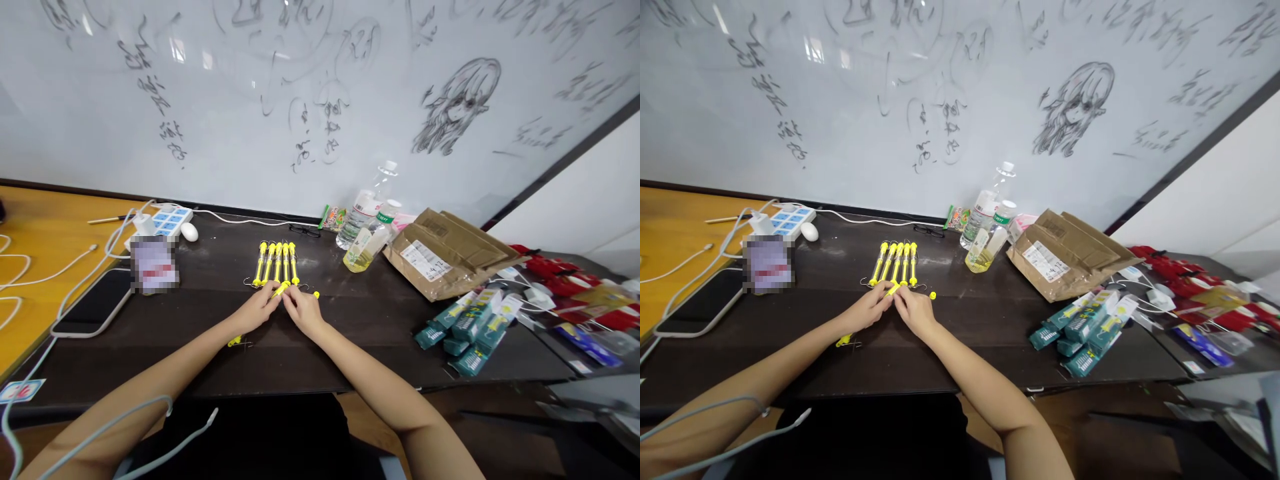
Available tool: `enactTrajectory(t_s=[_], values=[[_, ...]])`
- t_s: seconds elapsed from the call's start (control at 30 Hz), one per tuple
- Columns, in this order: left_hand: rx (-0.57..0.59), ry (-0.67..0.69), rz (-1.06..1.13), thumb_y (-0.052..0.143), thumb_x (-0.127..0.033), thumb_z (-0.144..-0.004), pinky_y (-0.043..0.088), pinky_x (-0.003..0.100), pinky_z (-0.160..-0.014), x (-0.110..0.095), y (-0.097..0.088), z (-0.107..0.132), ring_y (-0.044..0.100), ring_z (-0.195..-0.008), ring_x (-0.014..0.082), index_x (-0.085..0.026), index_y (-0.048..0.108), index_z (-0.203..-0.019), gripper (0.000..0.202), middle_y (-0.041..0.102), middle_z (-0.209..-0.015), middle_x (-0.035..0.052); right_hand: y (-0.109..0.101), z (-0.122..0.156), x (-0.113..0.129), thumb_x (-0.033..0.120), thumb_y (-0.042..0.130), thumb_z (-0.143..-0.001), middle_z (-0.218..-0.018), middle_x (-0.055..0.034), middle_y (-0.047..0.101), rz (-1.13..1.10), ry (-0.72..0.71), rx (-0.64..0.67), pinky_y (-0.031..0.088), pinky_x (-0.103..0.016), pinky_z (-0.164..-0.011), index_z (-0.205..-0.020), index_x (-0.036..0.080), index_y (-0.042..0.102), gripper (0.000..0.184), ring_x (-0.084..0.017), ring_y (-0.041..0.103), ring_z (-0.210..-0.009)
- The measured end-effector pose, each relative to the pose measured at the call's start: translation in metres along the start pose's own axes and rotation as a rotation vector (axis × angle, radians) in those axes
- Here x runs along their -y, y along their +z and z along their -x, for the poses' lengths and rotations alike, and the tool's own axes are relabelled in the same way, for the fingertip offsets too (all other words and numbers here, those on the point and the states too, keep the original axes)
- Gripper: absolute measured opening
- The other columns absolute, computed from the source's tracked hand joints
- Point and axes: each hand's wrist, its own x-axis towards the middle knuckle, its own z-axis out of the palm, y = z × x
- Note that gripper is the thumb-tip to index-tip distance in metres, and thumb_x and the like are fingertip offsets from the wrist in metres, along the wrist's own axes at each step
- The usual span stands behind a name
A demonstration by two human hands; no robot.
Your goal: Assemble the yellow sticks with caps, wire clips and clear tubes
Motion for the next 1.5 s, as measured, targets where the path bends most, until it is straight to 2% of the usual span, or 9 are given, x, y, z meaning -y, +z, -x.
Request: enactTrajectory(t_s=[0.37, 0.53, 0.73, 0.83, 0.97, 1.07, 1.2, 1.33, 1.5], values=[[0.135, -0.208, 0.366, 0.043, -0.047, -0.090, 0.025, 0.010, -0.027, -0.004, -0.003, -0.003, 0.033, -0.033, 0.0005, -0.025, 0.038, -0.109, 0.029, 0.040, -0.070, -0.0083, -0.004, -0.003, 0.001, 0.035, 0.039, -0.090, -0.057, 0.0029, 0.046, -0.179, -0.006, -0.046, 0.032, -0.023, -0.055, -0.073, 0.021, 0.044, 0.023, -0.011, 0.044, -0.051], [0.109, -0.236, 0.467, 0.043, -0.042, -0.089, 0.027, 0.010, -0.026, -0.004, -0.004, -0.004, 0.031, -0.030, 0.0001, -0.025, 0.037, -0.103, 0.023, 0.042, -0.067, -0.0099, 0.001, -0.002, 0.000, 0.034, 0.051, -0.083, -0.055, 0.0068, 0.038, -0.447, 0.087, -0.051, 0.033, -0.023, -0.053, -0.070, 0.022, 0.039, 0.021, -0.009, 0.038, -0.049], [0.038, -0.199, 0.523, 0.043, -0.040, -0.087, 0.026, 0.011, -0.025, -0.002, -0.007, -0.006, 0.029, -0.028, 0.0014, -0.026, 0.033, -0.098, 0.020, 0.040, -0.062, -0.0119, 0.003, -0.009, 0.001, 0.044, 0.052, -0.084, -0.069, 0.0036, 0.054, -0.989, 0.219, -0.033, 0.045, -0.025, -0.055, -0.085, 0.023, 0.040, 0.024, -0.010, 0.051, -0.054], [0.048, -0.202, 0.504, 0.042, -0.039, -0.088, 0.026, 0.011, -0.025, 0.002, -0.008, -0.007, 0.030, -0.028, 0.0015, -0.026, 0.033, -0.097, 0.019, 0.042, -0.062, -0.0119, 0.002, -0.012, 0.004, 0.042, 0.057, -0.080, -0.069, 0.0061, 0.050, -1.146, 0.326, -0.043, 0.044, -0.023, -0.044, -0.081, 0.023, 0.039, 0.026, -0.006, 0.042, -0.043], [0.082, -0.168, 0.453, 0.042, -0.041, -0.089, 0.027, 0.011, -0.024, 0.004, -0.007, -0.006, 0.032, -0.027, 0.0020, -0.025, 0.034, -0.097, 0.020, 0.043, -0.062, -0.0118, -0.004, -0.011, 0.008, 0.029, 0.063, -0.073, -0.067, 0.0091, 0.043, -1.304, 0.449, 0.064, 0.042, -0.019, -0.035, -0.083, 0.023, 0.041, 0.024, -0.003, 0.033, -0.040], [0.127, -0.128, 0.402, 0.043, -0.047, -0.090, 0.029, 0.012, -0.024, 0.001, -0.006, -0.004, 0.034, -0.027, 0.0021, -0.024, 0.034, -0.097, 0.025, 0.044, -0.061, -0.0119, -0.006, -0.009, 0.010, 0.031, 0.065, -0.072, -0.069, 0.0096, 0.045, -1.314, 0.494, 0.195, 0.037, -0.015, -0.030, -0.084, 0.023, 0.041, 0.028, -0.002, 0.034, -0.039], [0.197, -0.099, 0.357, 0.044, -0.052, -0.090, 0.030, 0.012, -0.026, -0.001, -0.004, -0.002, 0.038, -0.027, 0.0032, -0.022, 0.035, -0.099, 0.032, 0.048, -0.059, -0.0110, -0.003, -0.009, 0.009, 0.042, 0.066, -0.075, -0.059, 0.0108, 0.047, -1.227, 0.436, 0.349, 0.030, -0.013, -0.027, -0.086, 0.022, 0.040, 0.034, -0.002, 0.032, -0.035], [0.207, -0.106, 0.373, 0.045, -0.052, -0.090, 0.032, 0.011, -0.028, 0.002, -0.003, -0.004, 0.040, -0.027, 0.0033, -0.023, 0.033, -0.107, 0.037, 0.050, -0.059, -0.0106, 0.002, -0.008, 0.006, 0.045, 0.063, -0.079, -0.045, 0.0148, 0.039, -1.200, 0.365, 0.327, 0.034, -0.014, -0.029, -0.090, 0.022, 0.040, 0.034, -0.003, 0.027, -0.033], [0.141, -0.089, 0.415, 0.046, -0.053, -0.089, 0.032, 0.012, -0.027, 0.008, -0.007, -0.006, 0.039, -0.027, 0.0035, -0.024, 0.032, -0.106, 0.036, 0.047, -0.058, -0.0125, 0.004, -0.008, 0.001, 0.046, 0.060, -0.081, -0.042, 0.0161, 0.035, -1.260, 0.369, 0.341, 0.031, -0.013, -0.029, -0.096, 0.021, 0.042, 0.035, -0.003, 0.021, -0.032]])
